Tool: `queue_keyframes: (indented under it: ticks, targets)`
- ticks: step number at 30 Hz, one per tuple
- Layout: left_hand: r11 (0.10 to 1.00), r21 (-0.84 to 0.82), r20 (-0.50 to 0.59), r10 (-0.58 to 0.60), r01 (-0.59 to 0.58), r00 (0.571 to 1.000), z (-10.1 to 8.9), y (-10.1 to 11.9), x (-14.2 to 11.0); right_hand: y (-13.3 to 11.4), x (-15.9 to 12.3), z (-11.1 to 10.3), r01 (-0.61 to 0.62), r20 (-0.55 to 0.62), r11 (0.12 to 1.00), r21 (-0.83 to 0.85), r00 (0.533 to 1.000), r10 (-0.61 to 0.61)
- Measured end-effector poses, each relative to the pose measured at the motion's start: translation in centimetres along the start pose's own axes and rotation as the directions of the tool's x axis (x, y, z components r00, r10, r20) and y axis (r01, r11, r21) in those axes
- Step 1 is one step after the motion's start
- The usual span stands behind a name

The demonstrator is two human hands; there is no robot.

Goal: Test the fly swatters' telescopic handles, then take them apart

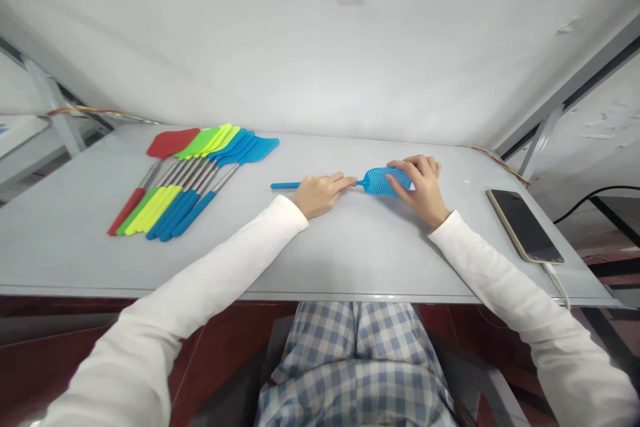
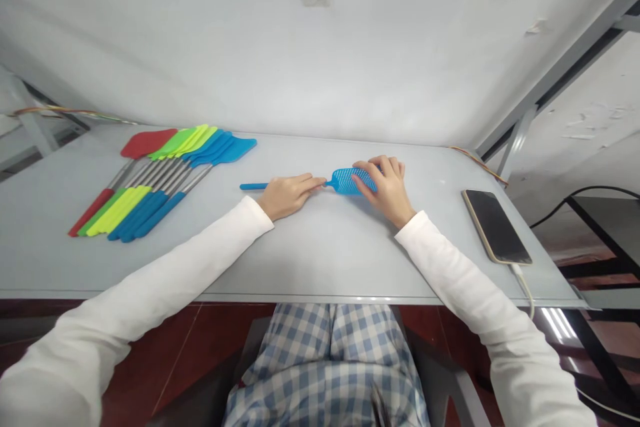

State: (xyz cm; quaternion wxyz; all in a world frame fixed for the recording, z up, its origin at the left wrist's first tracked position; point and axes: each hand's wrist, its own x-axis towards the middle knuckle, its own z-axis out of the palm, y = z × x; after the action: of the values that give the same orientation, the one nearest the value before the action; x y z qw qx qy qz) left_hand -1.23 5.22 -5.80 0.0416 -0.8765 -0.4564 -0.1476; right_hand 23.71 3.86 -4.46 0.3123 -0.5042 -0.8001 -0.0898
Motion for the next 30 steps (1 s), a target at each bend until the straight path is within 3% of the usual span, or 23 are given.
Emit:
queue_keyframes:
  ticks: [4, 9, 14, 22, 25, 30]
  targets:
    - [0.979, -0.135, -0.033, -0.159, 0.153, 0.987, -0.1, -0.2, 0.1, -0.2, -0.2, -0.4, 0.112, 0.078, 0.993, 0.027, 0.990, -0.114]
    - [0.967, -0.164, -0.049, -0.207, 0.197, 0.977, -0.1, -0.4, 0.1, 0.1, -0.1, 0.4, 0.179, 0.156, 0.979, 0.100, 0.969, -0.193]
    - [0.989, -0.079, -0.057, -0.129, 0.125, 0.990, 0.0, -0.8, -0.1, -0.2, -0.4, 1.0, 0.113, 0.102, 0.990, 0.082, 0.987, -0.121]
    - [0.999, 0.012, -0.050, -0.041, 0.042, 0.998, 0.2, -0.6, -0.1, 0.5, -0.5, 2.0, -0.156, 0.129, 0.981, 0.119, 0.982, 0.141]
    - [0.998, -0.029, -0.027, -0.064, 0.063, 0.998, 0.1, -0.4, 0.0, 0.2, -0.2, 1.7, -0.139, 0.037, 0.981, 0.135, 0.990, 0.135]
    - [0.956, -0.240, -0.033, -0.181, 0.168, 0.983, 0.0, -0.6, 0.2, -1.0, 0.0, -0.1, -0.057, -0.046, 0.994, 0.089, 0.997, 0.061]
